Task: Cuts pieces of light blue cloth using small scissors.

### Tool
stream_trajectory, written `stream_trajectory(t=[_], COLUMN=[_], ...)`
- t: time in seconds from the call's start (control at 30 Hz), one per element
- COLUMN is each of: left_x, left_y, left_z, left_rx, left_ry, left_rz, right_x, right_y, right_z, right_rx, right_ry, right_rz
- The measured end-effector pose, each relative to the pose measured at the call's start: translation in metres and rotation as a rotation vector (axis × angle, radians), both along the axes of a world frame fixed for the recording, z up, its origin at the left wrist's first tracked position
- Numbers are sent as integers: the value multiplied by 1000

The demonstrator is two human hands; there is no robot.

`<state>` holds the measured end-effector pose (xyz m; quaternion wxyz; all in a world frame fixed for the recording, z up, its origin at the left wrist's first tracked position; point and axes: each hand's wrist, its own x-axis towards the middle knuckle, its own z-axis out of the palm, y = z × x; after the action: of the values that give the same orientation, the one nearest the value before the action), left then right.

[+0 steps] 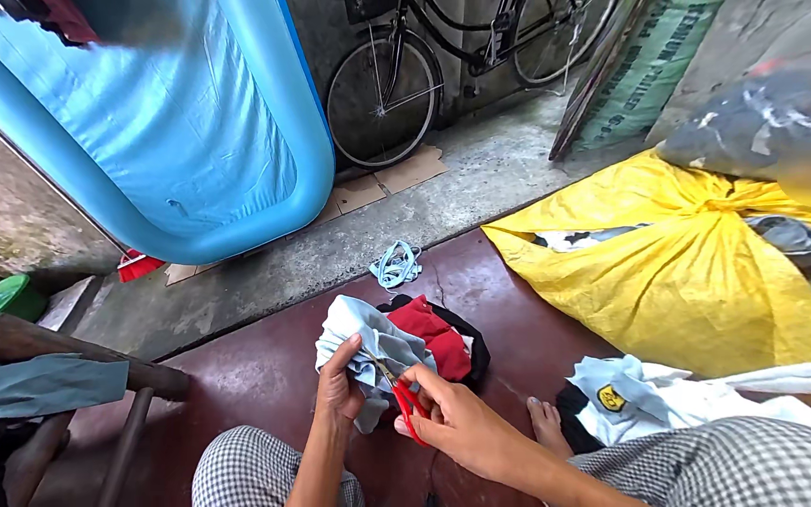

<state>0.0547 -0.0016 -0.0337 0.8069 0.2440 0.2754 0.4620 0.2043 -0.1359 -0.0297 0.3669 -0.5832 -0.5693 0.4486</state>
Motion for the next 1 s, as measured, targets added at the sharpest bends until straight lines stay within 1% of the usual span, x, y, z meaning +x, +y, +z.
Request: stream_trajectory(t=[0.13,0.23,0.3,0.43,0.5,0.7,1.0], left_x=[4,3,3,5,7,14,15], left_y=[-3,-5,-7,-12,-14,-19,-20], left_z=[6,11,14,18,18,16,11], left_rx=[7,51,104,180,196,163,194], left_ry=[68,126,177,197,206,247,287], left_rz=[55,77,95,137,158,242,249], right_x=[-5,-5,-6,-12,-16,-24,-28], right_y=[2,4,6,6,5,6,8], right_z=[-1,0,1,0,-1,-1,6], right_rx=[36,2,-13,-16,-18,-14,-65], right_ry=[-51,22,173,593,694,746,699], right_rz=[-25,-12,10,74,89,50,-75])
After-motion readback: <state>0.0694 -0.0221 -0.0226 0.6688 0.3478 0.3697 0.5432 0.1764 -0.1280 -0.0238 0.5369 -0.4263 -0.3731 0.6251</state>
